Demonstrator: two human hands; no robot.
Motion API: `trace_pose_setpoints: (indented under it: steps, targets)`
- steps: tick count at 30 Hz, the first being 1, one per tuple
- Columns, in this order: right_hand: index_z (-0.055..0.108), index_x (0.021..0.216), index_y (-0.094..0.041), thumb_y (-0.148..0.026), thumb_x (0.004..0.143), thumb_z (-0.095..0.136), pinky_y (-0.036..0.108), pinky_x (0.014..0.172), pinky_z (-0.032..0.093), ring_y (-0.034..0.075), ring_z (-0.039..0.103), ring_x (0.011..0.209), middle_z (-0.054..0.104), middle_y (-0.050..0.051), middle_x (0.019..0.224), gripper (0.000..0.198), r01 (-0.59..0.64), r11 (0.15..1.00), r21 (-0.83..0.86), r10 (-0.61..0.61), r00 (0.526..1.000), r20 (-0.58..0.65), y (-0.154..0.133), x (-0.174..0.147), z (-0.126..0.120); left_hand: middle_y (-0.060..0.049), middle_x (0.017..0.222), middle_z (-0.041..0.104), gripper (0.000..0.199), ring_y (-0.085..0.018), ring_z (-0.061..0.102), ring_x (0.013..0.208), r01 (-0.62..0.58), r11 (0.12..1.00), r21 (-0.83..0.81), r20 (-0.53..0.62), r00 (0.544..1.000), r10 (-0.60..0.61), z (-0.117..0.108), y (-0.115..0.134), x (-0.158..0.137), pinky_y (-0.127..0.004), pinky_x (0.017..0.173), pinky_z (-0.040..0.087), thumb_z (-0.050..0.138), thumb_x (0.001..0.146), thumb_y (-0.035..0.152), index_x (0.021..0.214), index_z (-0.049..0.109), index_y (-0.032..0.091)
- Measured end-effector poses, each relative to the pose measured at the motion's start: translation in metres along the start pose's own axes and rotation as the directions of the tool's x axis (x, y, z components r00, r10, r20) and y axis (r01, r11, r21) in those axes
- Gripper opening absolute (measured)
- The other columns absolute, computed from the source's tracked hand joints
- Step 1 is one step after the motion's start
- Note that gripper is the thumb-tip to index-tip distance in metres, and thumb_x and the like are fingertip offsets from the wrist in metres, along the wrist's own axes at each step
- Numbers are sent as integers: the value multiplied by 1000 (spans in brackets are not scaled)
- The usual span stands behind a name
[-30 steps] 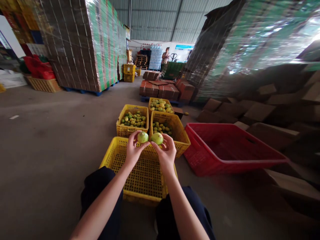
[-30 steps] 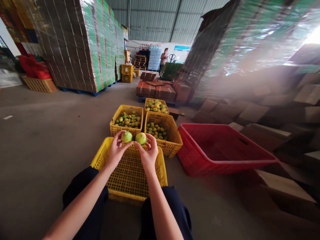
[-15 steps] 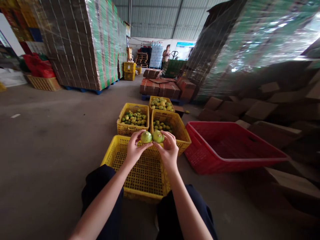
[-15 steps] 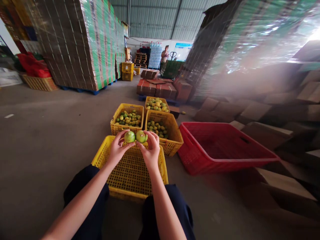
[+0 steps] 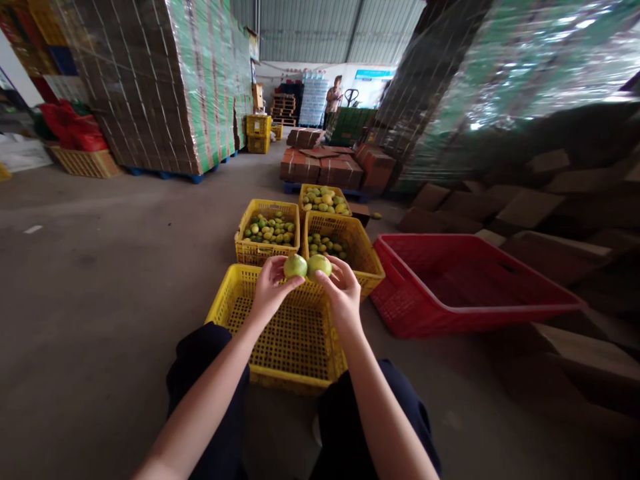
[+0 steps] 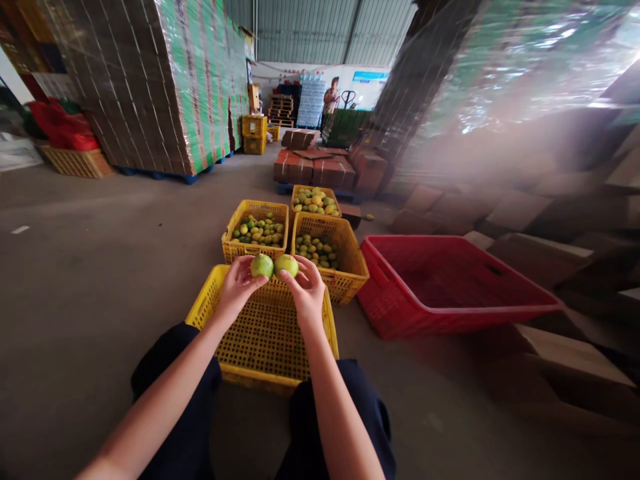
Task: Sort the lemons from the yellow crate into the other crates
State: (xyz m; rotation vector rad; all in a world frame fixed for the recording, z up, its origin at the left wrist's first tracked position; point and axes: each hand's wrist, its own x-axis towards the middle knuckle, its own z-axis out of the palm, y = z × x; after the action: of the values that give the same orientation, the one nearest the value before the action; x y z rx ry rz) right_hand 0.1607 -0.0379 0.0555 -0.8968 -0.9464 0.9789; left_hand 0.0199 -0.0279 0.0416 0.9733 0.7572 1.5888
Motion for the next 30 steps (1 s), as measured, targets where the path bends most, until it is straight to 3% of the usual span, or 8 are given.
trace_pose_setpoints:
  steps: [2,4,6,12,17,20,24,30]
  targets:
    - [71,90,-23,-37,64,82,30,71,54,17,67,76,73,-1,85,31,-110,990,92,112,994,-13,2,2,0,-4,90,69,43,-17,63,85,195,978,-77,24,981,-194,-2,1,3,-31,80,50,88,58,40,89,68,18]
    - [71,84,-21,-41,66,79,29,65,54,17,66,72,73,0,81,28,-226,950,214,232,973,-2,8,5,1,-5,88,69,41,-16,63,80,368,920,-134,65,930,-362,-3,3,5,-29,75,51,86,62,42,88,69,14]
    - [70,80,-20,-40,66,77,28,61,54,17,66,72,73,-1,80,25,-309,896,320,333,943,-22,15,7,2,-6,89,70,38,-15,63,79,465,870,-165,103,885,-454,-3,3,5,-28,74,51,85,65,37,88,70,12]
    - [64,71,-19,-24,70,74,19,46,48,11,59,56,67,-4,63,12,-453,791,412,519,853,-58,21,4,14,-5,87,72,8,-13,65,75,474,831,-292,-36,863,-504,2,-3,3,-23,70,53,68,83,21,87,68,15]
    - [58,69,-17,-37,85,60,18,35,39,10,53,43,64,1,56,26,-590,670,451,658,753,8,12,1,17,-8,77,71,25,-14,66,62,527,775,-350,-49,815,-577,5,3,5,-23,58,55,47,95,27,95,67,12]
    - [56,70,-18,-44,89,52,19,29,29,10,44,34,61,1,51,33,-611,663,432,659,751,50,14,2,15,-4,61,64,27,-11,56,42,578,771,-266,-54,790,-611,7,6,5,-19,38,42,49,94,33,89,65,11]
    - [53,73,-19,-45,91,49,19,30,29,10,43,33,58,-1,49,32,-581,685,440,653,757,-19,18,2,16,-2,60,63,17,-6,49,36,548,796,-256,-35,818,-574,7,3,4,-14,33,32,59,88,29,82,61,13]
    - [55,77,-19,-49,98,22,18,29,28,11,40,33,57,2,47,49,-622,640,452,708,705,-33,19,1,16,-5,58,62,32,-7,48,34,590,741,-321,-54,770,-636,2,0,8,-12,28,24,36,96,31,83,59,13]
